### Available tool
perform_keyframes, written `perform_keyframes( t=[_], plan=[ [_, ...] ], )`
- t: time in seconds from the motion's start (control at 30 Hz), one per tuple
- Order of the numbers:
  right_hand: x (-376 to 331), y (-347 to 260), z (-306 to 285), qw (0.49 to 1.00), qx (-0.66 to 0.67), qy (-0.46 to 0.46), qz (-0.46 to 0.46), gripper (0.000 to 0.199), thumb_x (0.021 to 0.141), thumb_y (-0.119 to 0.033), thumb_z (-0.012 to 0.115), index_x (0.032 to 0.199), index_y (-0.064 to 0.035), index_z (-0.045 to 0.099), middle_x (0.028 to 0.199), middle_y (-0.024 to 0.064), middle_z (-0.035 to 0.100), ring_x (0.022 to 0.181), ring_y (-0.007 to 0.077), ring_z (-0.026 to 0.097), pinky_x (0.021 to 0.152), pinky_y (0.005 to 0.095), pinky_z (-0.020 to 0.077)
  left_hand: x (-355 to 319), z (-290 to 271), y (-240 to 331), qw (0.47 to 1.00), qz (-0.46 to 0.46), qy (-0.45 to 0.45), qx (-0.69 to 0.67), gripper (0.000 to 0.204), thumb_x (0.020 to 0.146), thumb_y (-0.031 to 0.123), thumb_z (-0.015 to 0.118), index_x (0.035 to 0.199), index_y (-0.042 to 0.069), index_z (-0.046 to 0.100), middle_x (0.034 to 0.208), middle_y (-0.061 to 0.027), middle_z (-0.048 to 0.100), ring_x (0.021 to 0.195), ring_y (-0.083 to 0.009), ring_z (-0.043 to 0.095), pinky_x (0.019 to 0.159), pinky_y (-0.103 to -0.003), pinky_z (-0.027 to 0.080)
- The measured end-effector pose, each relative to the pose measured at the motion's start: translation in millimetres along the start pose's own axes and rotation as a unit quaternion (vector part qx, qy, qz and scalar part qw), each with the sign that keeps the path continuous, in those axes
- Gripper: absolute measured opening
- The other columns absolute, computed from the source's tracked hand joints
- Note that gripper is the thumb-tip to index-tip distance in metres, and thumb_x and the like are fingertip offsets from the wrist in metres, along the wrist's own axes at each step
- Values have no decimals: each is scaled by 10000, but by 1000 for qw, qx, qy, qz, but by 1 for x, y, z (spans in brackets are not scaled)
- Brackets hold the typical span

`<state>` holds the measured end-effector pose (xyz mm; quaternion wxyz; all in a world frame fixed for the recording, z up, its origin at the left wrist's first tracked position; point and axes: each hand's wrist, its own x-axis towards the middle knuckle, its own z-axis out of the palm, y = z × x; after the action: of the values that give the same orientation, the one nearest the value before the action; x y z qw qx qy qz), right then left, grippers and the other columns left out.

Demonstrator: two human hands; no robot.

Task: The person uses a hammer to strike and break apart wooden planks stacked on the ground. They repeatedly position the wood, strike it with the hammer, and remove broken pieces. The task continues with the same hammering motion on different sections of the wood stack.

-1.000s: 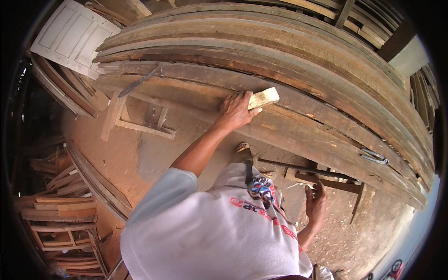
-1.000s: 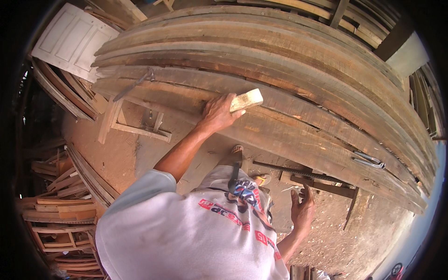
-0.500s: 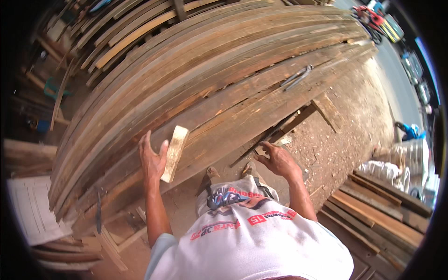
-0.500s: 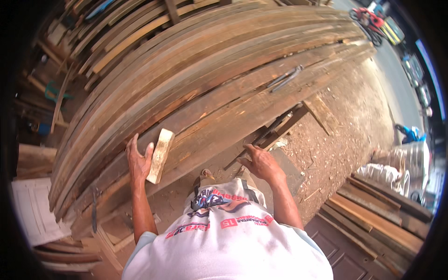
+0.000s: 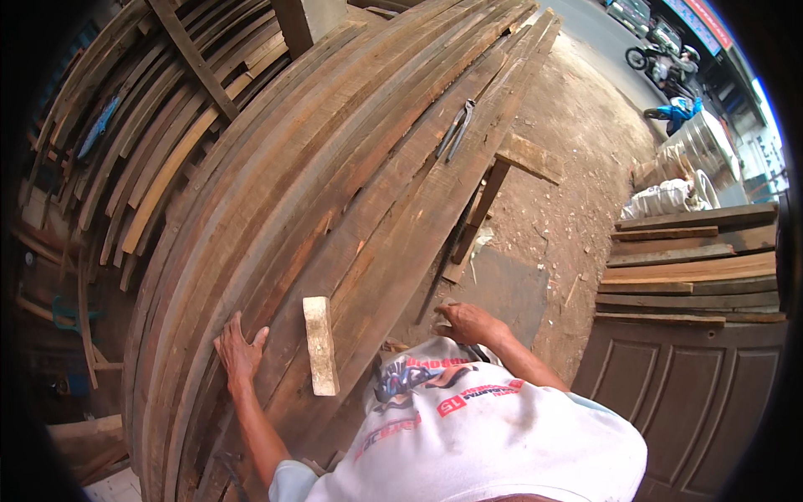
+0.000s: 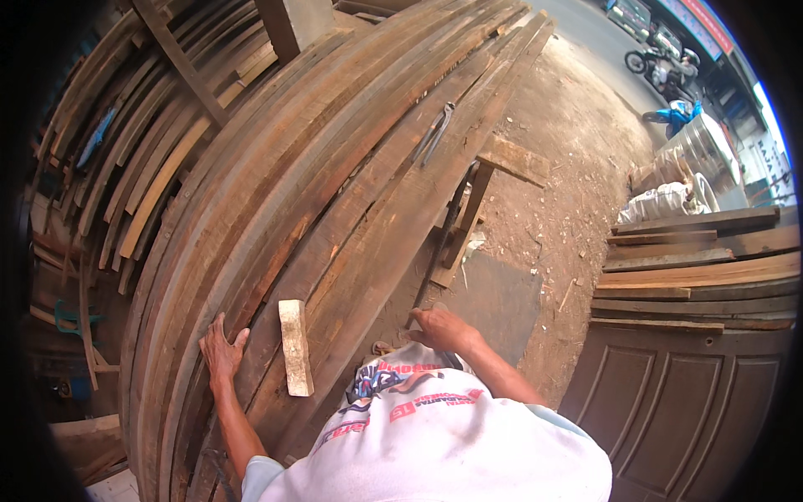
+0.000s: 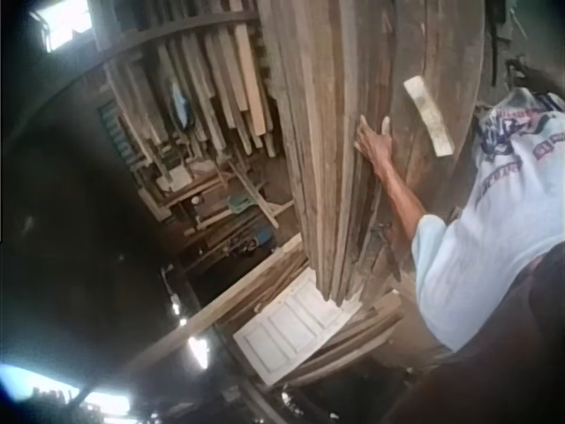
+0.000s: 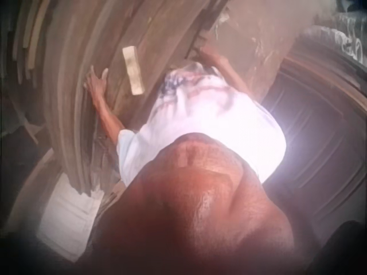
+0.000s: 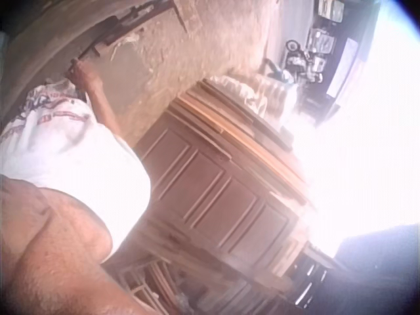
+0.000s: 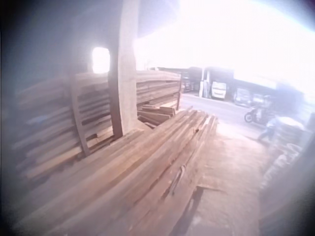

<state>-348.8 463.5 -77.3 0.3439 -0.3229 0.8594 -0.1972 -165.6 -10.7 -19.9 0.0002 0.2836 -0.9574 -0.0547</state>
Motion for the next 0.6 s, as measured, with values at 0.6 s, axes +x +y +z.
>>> perform_keyframes(
  t=[0.6],
  plan=[
    [-2,-24,-31,992,101,79,16,642,989,-487,658,1372,22,574,1215,263,696,1144,421,668,966,477,543,11,-49,5,994,53,-51,-78,783,677,96,805,1406,-15,542,1304,-258,634,1238,-436,599,1025,-512,499]
  ],
)
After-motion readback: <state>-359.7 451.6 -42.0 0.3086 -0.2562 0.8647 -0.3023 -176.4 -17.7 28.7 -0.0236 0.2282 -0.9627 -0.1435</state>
